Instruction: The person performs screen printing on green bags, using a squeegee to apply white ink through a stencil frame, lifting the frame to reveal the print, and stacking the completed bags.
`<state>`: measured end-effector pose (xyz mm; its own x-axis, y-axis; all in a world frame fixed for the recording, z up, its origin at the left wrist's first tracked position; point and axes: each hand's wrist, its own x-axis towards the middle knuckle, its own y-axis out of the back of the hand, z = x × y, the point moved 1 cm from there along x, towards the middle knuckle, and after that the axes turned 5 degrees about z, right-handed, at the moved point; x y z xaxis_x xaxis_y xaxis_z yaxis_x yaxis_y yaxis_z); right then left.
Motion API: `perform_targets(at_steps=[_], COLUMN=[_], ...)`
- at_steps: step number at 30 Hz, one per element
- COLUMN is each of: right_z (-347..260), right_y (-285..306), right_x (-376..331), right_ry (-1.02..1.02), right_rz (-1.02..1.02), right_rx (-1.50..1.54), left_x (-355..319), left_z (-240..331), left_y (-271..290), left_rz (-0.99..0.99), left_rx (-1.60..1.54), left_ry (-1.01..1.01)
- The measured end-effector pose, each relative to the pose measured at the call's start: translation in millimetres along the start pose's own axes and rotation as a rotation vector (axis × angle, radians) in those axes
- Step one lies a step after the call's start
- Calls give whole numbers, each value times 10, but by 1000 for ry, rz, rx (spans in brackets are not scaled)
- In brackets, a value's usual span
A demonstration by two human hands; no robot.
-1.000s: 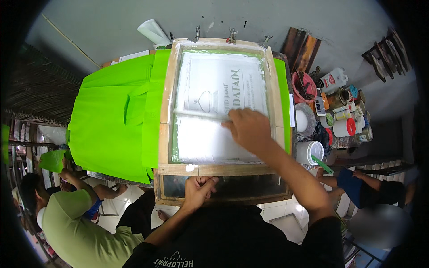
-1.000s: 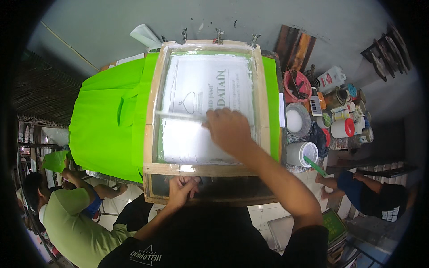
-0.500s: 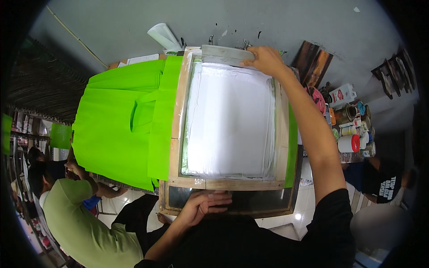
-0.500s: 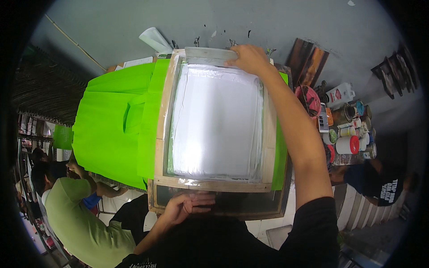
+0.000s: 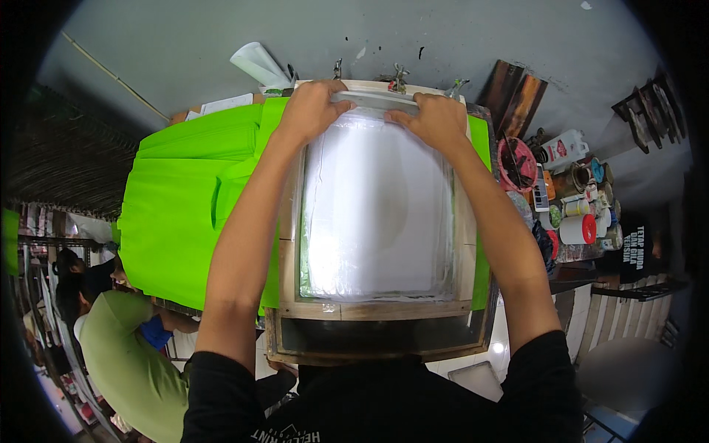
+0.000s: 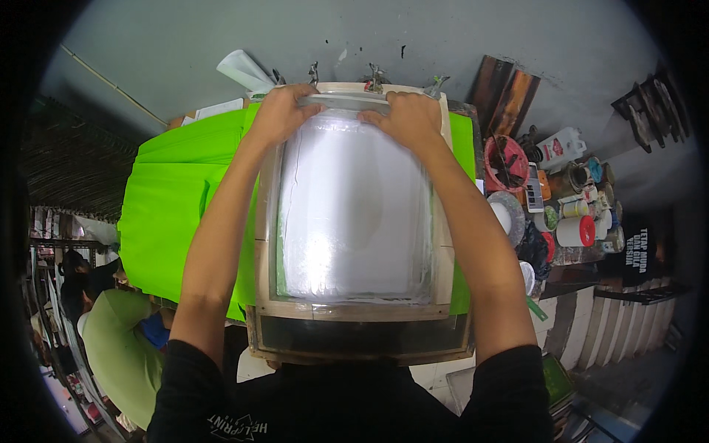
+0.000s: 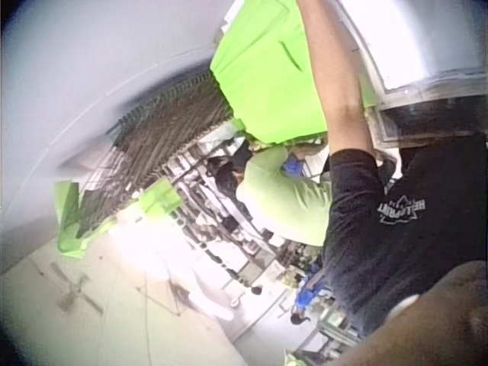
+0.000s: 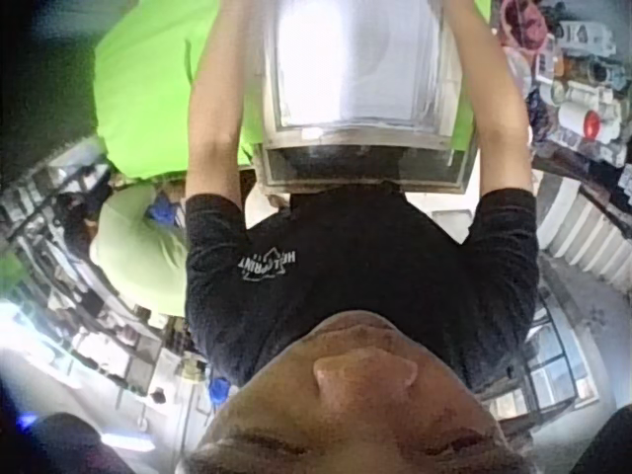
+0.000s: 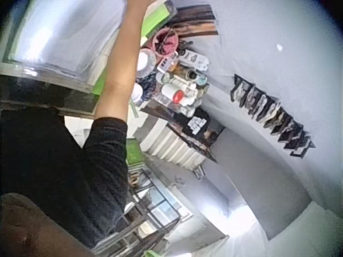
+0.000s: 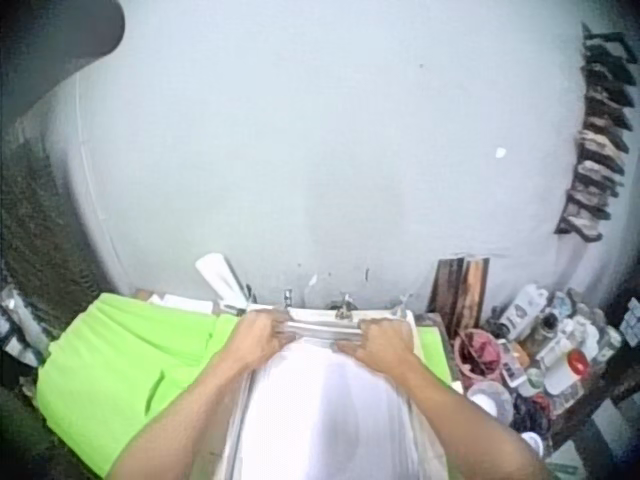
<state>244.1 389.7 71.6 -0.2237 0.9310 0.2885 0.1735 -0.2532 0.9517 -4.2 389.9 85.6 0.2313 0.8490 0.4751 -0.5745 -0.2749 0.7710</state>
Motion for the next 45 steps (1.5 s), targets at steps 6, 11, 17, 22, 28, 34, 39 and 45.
perform_targets(at_steps=[6,11,17,22,28,34,39,45], right_z=[37,-85,-236,-402,-627,-779,-820,-761], right_y=[14,145,287,386,546,655,643,638], right_x=[-224,-541,-1036,-1627,-2353,-2855,-2993,-3073], right_ry=[29,46,34,48,54,60,92,193], right_rz=[-6,-30,-97,-69,-48,-86,35,174], right_rx=[-16,-12,15,82,94,121,72,206], left_x=[-195,-551,-1029,-1546,-2165,-2636,-2875,-3308], left_z=[52,213,495,741,1084,1305,1278,991], left_y=[-56,51,222,438,653,839,818,670], left_rz=[-146,-137,-181,-177,-171,-168,-142,-12], left_rx=[-51,-52,-42,-65,-131,-131,-114,25], left_ry=[161,181,232,217,188,133,60,138])
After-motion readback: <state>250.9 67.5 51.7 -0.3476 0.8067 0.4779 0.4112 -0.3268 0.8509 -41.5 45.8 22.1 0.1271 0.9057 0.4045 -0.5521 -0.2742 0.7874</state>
